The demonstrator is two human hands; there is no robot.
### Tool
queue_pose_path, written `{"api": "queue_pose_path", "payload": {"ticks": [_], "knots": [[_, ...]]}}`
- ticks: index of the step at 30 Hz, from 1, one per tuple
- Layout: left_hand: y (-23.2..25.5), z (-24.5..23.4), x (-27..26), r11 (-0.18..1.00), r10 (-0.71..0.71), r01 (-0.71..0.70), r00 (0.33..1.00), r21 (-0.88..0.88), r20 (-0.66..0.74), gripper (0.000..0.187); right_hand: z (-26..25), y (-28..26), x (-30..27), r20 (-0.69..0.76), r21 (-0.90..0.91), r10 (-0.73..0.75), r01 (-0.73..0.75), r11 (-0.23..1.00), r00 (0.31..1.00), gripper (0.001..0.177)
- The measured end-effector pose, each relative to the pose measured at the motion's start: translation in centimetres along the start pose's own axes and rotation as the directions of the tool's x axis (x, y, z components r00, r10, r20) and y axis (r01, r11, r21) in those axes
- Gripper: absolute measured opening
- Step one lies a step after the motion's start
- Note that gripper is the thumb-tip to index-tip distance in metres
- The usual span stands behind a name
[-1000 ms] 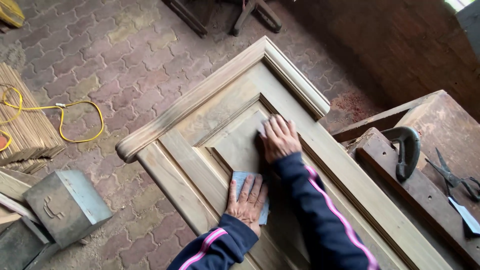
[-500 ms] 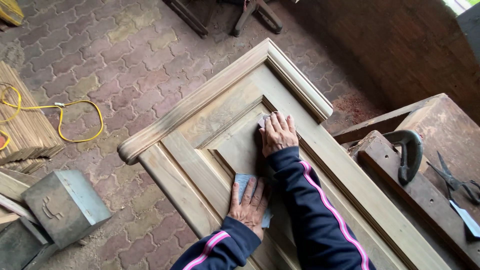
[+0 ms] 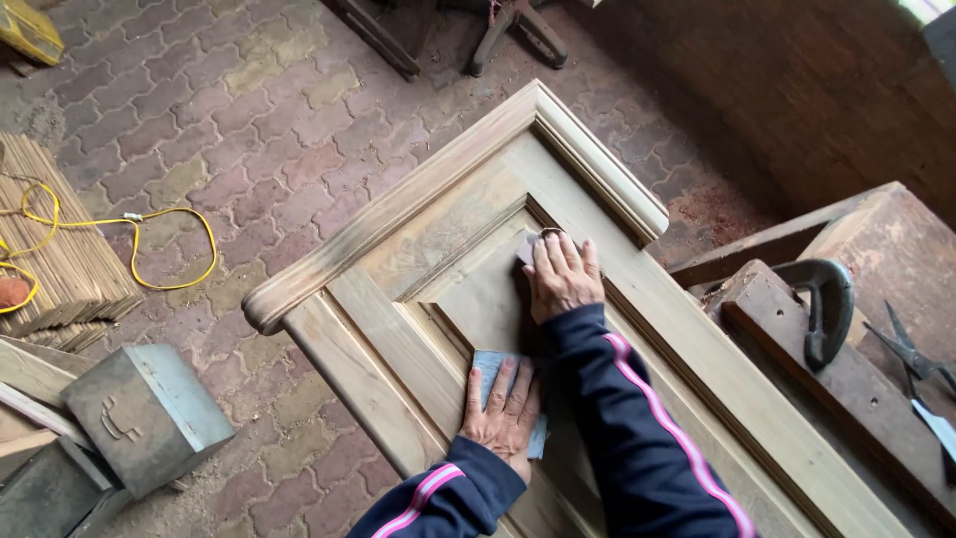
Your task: Sanding a large wooden panel using sandpaper by hand.
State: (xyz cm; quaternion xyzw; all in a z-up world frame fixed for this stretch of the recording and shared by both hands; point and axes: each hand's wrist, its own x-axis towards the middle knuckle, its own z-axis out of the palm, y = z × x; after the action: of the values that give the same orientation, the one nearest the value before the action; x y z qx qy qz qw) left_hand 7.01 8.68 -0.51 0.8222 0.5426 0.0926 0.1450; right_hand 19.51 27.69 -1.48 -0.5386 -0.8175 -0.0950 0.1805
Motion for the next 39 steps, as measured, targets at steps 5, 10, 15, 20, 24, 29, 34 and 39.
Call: {"api": "queue_pose_path", "payload": {"ticks": [5,10,15,20,24,29,34,39], "knots": [[-0.3,0.1,0.0,1.0,0.02,-0.02,0.995,-0.002,-0.101,0.089,-5.0,2.2,-6.2,0.01,0.033,-0.087,0.087,0.996,0.996,0.043],[-0.3,-0.6,0.4,1.0,0.003,-0.003,1.0,-0.018,0.003,0.086,-0.6,0.7,-1.4,-0.028,0.103,-0.113,0.115,0.988,0.993,0.045],[0.1,-1.7,0.5,0.997,-0.041,0.06,0.958,-0.057,0.285,0.074,1.8,-0.8,2.4,-0.025,0.184,-0.095,0.098,0.978,0.995,0.047],[-0.1,0.2,-0.1,1.0,0.022,-0.022,0.986,0.003,-0.167,0.082,-6.0,4.0,-8.3,0.047,0.288,-0.23,0.207,0.935,0.972,0.05],[0.0,-0.3,0.1,1.0,0.022,-0.022,0.981,0.001,-0.193,0.083,-7.7,5.3,-10.4,0.146,0.234,-0.18,0.143,0.962,0.973,0.051],[-0.1,-1.1,0.4,0.999,0.011,-0.014,0.998,-0.044,-0.069,0.089,-1.1,2.8,-1.5,0.004,0.336,-0.249,0.233,0.913,0.969,0.043],[0.1,-0.7,0.1,1.0,0.004,-0.005,0.999,-0.005,-0.047,0.085,-0.8,2.5,-0.4,0.044,0.312,-0.214,0.19,0.931,0.976,0.044],[0.2,-0.4,0.1,1.0,0.016,-0.017,0.986,-0.008,-0.163,0.08,-6.9,7.0,-8.3,0.135,0.319,-0.26,0.206,0.925,0.956,0.05]]}}
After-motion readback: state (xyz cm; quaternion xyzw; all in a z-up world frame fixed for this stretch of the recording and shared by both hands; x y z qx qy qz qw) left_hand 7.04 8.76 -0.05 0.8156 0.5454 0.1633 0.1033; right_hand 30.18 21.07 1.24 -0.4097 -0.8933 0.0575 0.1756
